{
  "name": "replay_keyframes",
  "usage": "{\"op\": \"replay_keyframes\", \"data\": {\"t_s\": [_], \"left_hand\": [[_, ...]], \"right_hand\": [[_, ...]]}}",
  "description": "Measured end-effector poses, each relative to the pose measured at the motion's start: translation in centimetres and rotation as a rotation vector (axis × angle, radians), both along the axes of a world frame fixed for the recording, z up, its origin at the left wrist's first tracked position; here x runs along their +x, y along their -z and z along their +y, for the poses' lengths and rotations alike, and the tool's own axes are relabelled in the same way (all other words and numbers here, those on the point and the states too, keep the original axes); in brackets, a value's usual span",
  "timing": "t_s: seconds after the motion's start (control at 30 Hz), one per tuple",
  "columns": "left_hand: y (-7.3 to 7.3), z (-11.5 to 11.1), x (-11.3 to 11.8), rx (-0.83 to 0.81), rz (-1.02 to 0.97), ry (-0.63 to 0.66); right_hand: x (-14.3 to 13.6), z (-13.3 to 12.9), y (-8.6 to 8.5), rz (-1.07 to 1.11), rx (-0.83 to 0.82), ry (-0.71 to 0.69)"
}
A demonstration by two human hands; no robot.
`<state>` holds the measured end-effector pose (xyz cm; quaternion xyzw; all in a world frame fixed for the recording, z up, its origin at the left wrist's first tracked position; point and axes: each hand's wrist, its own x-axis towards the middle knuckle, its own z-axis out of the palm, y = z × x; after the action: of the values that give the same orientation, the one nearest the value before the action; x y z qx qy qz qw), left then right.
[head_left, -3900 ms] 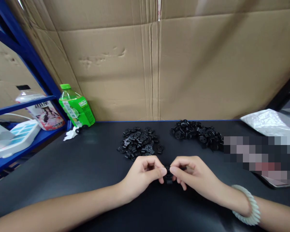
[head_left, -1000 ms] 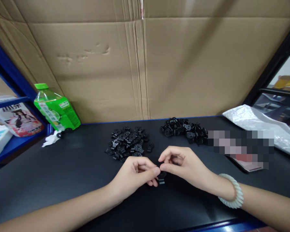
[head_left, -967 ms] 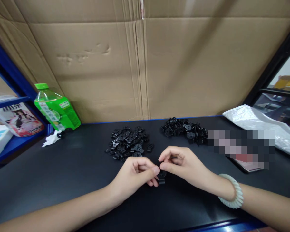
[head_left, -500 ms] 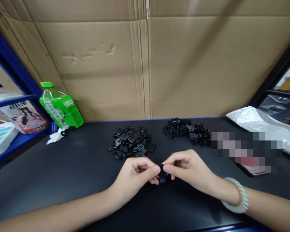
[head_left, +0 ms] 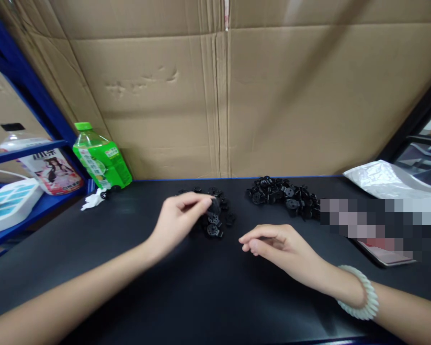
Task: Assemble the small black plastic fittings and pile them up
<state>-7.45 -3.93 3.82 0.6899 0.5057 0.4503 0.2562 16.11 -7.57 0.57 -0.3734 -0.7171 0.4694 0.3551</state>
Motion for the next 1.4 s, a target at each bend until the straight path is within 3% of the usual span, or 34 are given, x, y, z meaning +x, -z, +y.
{"op": "replay_keyframes", "data": {"t_s": [0.07, 0.17, 0.27, 0.37, 0.5, 0.6, 0.73, 0.8, 0.87, 0.97, 1.07, 1.2, 1.4], "left_hand": [[-0.6, 2.3, -1.9, 0.082, 0.136, -0.127], [-0.9, 5.3, -4.8, 0.02, 0.303, -0.243], [-0.4, 7.1, -6.7, -0.037, 0.353, -0.223], [0.3, 7.6, -7.2, -0.047, 0.388, -0.188], [0.6, 6.0, -5.4, 0.07, 0.396, -0.249], [0.5, 2.7, -2.2, 0.167, 0.357, -0.19], [1.6, -2.4, 1.9, 0.122, 0.311, 0.356], [2.6, -3.9, 3.0, 0.041, 0.298, 0.52], [3.4, -4.5, 3.3, -0.015, 0.279, 0.596], [4.0, -4.2, 3.3, -0.071, 0.256, 0.576], [3.8, -3.8, 3.2, -0.109, 0.247, 0.54], [3.6, -3.9, 3.2, -0.128, 0.245, 0.554], [3.7, -3.7, 3.3, -0.182, 0.201, 0.531]], "right_hand": [[0.1, 0.0, 0.1, -0.019, 0.002, -0.024], [0.2, 0.0, 0.3, -0.048, 0.001, -0.05], [0.3, 0.1, 0.4, -0.065, -0.002, -0.064], [0.3, 0.1, 0.2, -0.068, -0.011, -0.08], [0.2, 0.0, -0.2, -0.128, 0.03, -0.092], [0.5, 0.1, -0.6, -0.259, 0.131, -0.091], [1.9, 1.3, -1.5, -0.483, 0.322, -0.076], [3.4, 2.5, -2.3, -0.609, 0.42, 0.035], [5.5, 3.8, -3.3, -0.712, 0.472, 0.208], [8.8, 5.6, -4.5, -0.84, 0.479, 0.429], [10.8, 6.7, -4.8, -0.928, 0.42, 0.528], [10.9, 7.1, -4.0, -1.031, 0.387, 0.597], [9.8, 6.7, -3.8, -0.977, 0.446, 0.59]]}}
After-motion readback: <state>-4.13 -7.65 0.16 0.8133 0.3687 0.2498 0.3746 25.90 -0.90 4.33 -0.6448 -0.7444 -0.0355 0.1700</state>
